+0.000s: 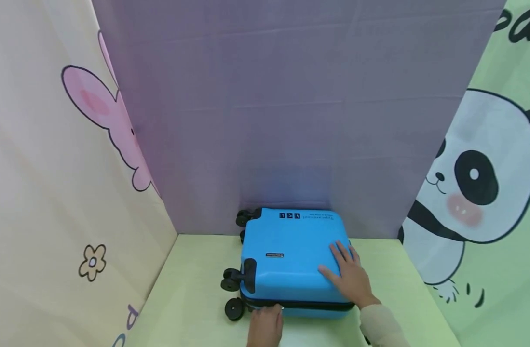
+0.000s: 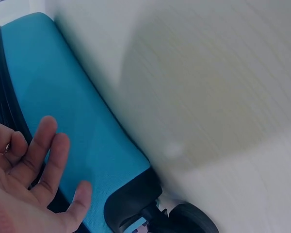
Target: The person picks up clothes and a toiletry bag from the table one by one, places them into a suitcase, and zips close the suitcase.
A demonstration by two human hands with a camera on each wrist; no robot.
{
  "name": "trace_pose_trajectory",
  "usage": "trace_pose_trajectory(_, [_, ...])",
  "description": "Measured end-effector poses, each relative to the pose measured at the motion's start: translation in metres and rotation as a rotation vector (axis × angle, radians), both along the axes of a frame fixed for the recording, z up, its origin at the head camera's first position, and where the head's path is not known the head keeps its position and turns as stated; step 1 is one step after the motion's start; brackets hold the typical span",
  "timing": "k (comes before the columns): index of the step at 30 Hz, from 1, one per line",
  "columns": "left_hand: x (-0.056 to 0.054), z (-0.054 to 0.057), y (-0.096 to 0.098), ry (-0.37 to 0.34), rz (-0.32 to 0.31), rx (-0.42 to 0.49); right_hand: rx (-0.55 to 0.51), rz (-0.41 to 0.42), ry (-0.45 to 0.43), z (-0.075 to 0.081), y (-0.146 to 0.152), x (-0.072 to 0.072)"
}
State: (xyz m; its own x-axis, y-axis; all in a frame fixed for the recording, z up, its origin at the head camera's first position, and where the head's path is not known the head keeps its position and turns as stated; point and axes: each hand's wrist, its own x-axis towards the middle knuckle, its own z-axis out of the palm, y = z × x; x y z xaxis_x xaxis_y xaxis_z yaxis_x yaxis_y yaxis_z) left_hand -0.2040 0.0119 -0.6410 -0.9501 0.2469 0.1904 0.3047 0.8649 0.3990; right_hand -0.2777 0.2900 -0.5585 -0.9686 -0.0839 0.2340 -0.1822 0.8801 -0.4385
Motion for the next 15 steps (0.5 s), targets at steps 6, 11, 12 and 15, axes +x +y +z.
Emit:
trace_pose_trajectory(6, [0.005,0.003,0.004,0.016,0.035,-0.009,-0.492,-0.147,-0.341,-0.008,0.026,-0.005])
trace_pose_trajectory(11, [0.007,0.006,0.004,-0.033,0.029,-0.004,-0.768,-0.151,-0.629,-0.027,0.049,-0.005])
trace_pose_trajectory(12, [0.008,0.006,0.004,-0.048,0.028,0.001,-0.790,-0.150,-0.648,-0.033,0.052,-0.004])
trace_pose_trajectory(15, [0.008,0.005,0.003,-0.071,0.014,0.011,-0.813,-0.180,-0.641,-0.050,0.058,-0.001])
